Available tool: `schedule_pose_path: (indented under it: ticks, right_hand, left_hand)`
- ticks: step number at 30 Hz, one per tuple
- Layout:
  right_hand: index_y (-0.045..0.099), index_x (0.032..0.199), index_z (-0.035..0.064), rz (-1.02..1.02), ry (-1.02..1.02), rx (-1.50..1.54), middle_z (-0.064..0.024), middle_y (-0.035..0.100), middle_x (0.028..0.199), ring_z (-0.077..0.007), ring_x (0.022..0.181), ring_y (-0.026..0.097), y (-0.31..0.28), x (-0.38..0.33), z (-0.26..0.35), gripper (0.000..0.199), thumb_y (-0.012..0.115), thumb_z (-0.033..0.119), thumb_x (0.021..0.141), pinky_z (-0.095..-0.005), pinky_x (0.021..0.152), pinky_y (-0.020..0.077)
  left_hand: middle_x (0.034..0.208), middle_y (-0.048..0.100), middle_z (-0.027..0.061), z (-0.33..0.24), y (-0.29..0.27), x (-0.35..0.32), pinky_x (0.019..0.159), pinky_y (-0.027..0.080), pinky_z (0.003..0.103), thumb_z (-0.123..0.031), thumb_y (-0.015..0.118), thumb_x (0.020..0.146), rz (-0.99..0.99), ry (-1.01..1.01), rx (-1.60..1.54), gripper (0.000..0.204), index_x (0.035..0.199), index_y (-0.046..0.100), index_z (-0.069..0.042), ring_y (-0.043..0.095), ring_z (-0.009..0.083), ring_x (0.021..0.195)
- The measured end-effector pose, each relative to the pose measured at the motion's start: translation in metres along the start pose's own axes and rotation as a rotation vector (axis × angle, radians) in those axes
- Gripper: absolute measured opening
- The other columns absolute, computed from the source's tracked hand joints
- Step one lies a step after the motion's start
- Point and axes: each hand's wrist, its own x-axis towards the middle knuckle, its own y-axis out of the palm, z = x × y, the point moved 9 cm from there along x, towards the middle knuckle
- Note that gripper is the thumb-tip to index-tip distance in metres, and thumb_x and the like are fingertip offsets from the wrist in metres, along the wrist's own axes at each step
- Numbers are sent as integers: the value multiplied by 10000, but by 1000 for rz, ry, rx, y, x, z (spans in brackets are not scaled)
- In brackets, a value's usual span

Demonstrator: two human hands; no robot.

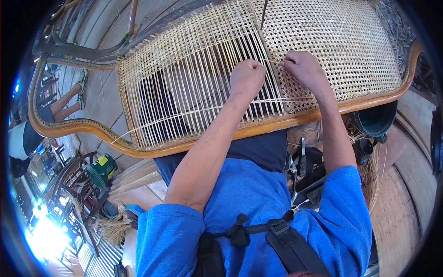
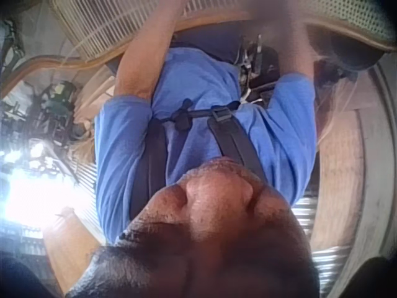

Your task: Repairing or weaving the seat of a rattan chair using strips of rattan.

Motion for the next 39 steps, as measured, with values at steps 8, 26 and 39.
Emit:
schedule_pose_path:
  ticks: [8, 26, 39]
  right_hand:
    - [637, 832, 19, 196, 90, 261, -43, 550, 549, -99, 462, 501, 9, 6, 0, 158, 575, 164, 816, -268, 470, 426]
    - [596, 796, 53, 311, 102, 368, 28, 489, 515, -47, 420, 466, 18, 13, -4, 129, 548, 153, 862, -199, 379, 370]
    - [615, 860, 64, 287, 102, 288, 27, 526, 566, -51, 426, 502, 21, 20, 0, 125, 552, 172, 861, -187, 387, 397]
  left_hand:
    - [746, 645, 152, -15, -16, -4, 683, 497, 391, -245, 562, 806, -190, 197, 430, 234, 764, 649, -31, 626, 307, 701]
    - [714, 638, 149, 7, -28, 10, 703, 492, 382, -201, 548, 753, -139, 96, 334, 196, 727, 657, -41, 633, 282, 719]
    - [772, 646, 171, 1, -41, -3, 708, 493, 401, -189, 513, 814, -235, 261, 383, 215, 818, 656, -28, 632, 319, 745]
